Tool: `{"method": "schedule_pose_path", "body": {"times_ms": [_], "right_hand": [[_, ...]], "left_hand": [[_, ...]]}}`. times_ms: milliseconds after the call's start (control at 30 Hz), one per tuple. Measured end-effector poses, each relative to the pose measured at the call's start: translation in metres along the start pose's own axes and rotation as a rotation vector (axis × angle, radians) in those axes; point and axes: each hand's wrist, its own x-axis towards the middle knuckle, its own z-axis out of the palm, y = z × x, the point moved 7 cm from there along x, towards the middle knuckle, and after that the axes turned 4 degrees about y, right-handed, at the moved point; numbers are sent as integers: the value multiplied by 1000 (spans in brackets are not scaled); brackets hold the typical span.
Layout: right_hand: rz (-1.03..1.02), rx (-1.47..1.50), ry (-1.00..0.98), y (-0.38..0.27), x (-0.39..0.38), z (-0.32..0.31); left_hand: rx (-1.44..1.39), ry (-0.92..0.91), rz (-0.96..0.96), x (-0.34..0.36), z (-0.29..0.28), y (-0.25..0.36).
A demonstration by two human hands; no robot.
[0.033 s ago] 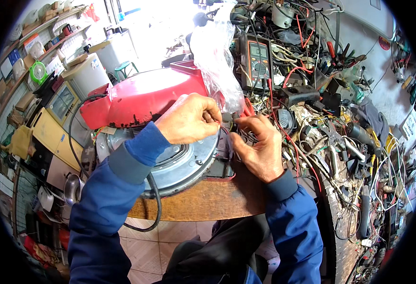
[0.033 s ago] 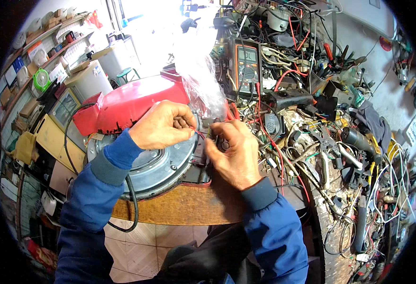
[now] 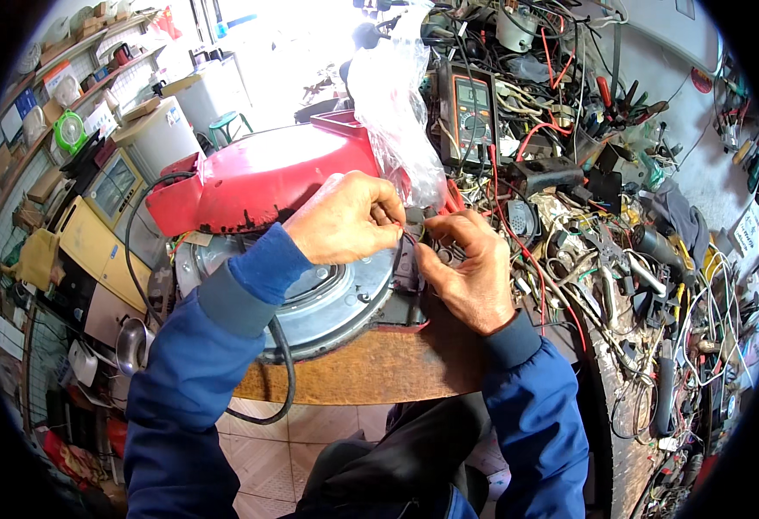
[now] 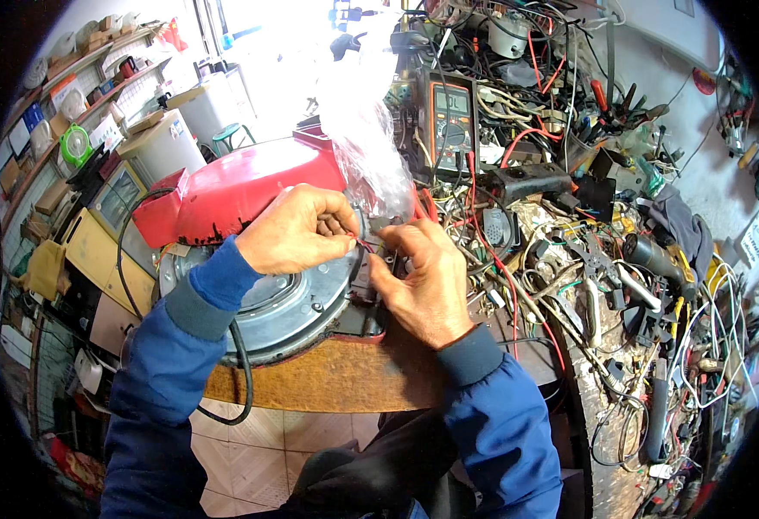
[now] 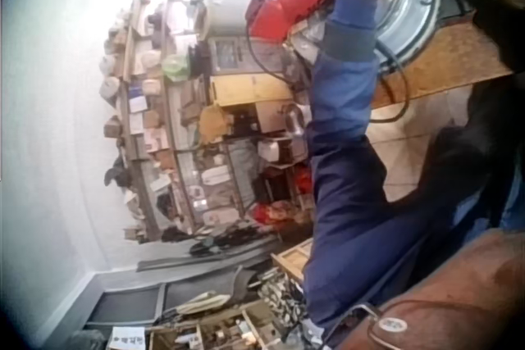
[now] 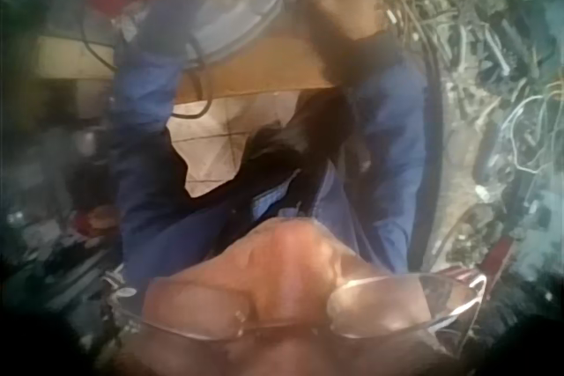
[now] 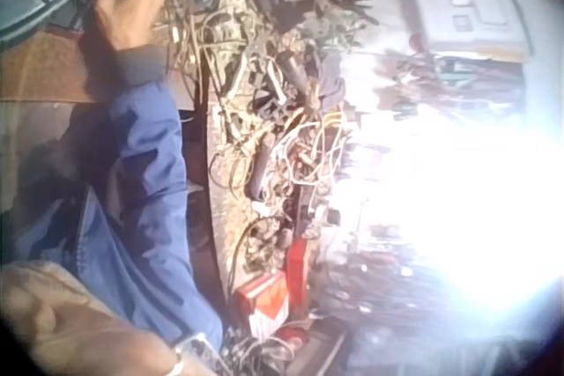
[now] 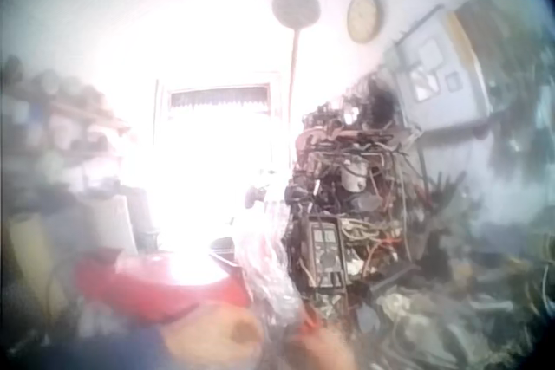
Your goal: The person sits at a cluttered workbench and uses pliers to strip the insulation from the ends of red and black wires. They then twist the exposed copper strands and connect them to a small black component attached to a red motor housing.
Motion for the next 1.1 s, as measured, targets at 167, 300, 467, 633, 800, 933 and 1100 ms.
{"method": "schedule_pose_path", "body": {"times_ms": [167, 300, 467, 633, 800, 933, 1100], "right_hand": [[34, 73, -20, 3, 5, 16], [11, 110, 1, 3, 5, 21], [-63, 30, 32, -3, 4, 20], [-227, -84, 129, -10, 9, 12], [314, 272, 332, 71, 16, -32], [551, 568, -37, 72, 2, 10], [600, 630, -16, 78, 2, 9]], "left_hand": [[37, 3, 8, -1, -1, 5], [60, 13, 30, -2, -2, 6], [75, -34, 22, -2, 1, 8], [64, -50, 16, -3, -1, 6], [-36, -43, -20, 3, -3, 0], [-74, -50, -56, 3, -6, -2], [-164, -140, -50, -2, -4, 2]]}}
